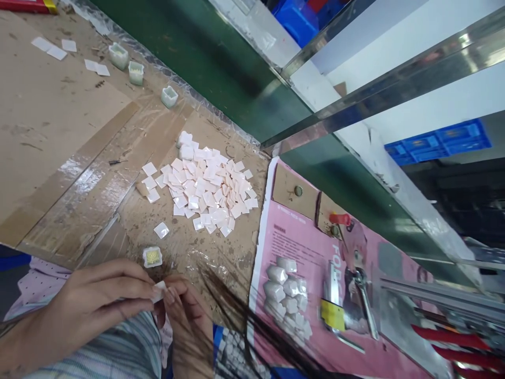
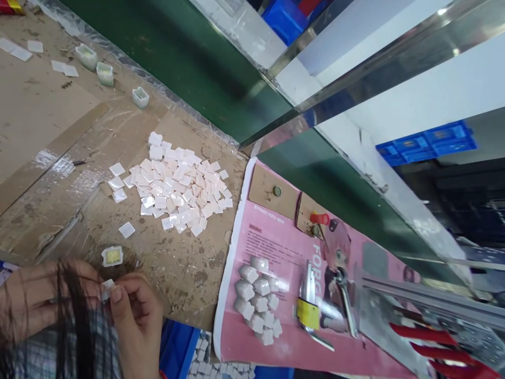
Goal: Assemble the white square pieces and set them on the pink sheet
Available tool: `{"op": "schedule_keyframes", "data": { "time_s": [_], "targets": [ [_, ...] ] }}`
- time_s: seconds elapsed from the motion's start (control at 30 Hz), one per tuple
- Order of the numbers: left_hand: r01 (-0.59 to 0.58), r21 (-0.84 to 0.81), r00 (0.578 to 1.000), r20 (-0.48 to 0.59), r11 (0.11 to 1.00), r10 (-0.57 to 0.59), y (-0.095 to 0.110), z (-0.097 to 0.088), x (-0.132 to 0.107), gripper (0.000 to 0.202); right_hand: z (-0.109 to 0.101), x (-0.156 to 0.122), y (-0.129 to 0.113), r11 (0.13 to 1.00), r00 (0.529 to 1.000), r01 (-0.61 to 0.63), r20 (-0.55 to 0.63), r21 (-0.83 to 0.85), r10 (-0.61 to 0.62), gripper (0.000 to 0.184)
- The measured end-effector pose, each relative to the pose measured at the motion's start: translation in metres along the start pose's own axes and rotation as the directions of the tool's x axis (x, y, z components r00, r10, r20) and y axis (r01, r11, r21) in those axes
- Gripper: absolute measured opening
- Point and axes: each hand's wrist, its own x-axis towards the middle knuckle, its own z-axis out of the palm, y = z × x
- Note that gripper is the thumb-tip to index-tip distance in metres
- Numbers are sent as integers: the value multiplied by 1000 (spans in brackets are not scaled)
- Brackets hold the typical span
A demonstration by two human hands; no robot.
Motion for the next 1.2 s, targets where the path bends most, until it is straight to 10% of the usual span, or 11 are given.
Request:
{"op": "schedule_keyframes", "data": {
  "time_s": [0.37, 0.67, 0.8, 0.97, 1.2],
  "targets": [
    [180, -173, 983, -11, 968, -185, -3, 5, 1, 10, -3, -5, 1, 998, 998, -40, -52, -57, 38, 31],
    [93, 138, 995, 6, 986, -95, -2, 9, 2, 9, -13, -6, 6, 842, 934, 327, 14, -430, -356, 6],
    [-52, 458, 979, -153, 887, 137, -11, 9, 8, 28, -17, 1, -1, 957, 973, 144, -141, -252, -184, 20],
    [-35, 752, 990, -65, 658, 127, -18, 21, 19, 29, -26, 20, 2, 997, 989, 51, -142, 51, -44, 29],
    [-163, 563, 986, 121, 810, 115, -18, 9, 17, 29, -24, 23, 7, 990, 975, 123, -198, 75, -106, 30]
  ]
}}
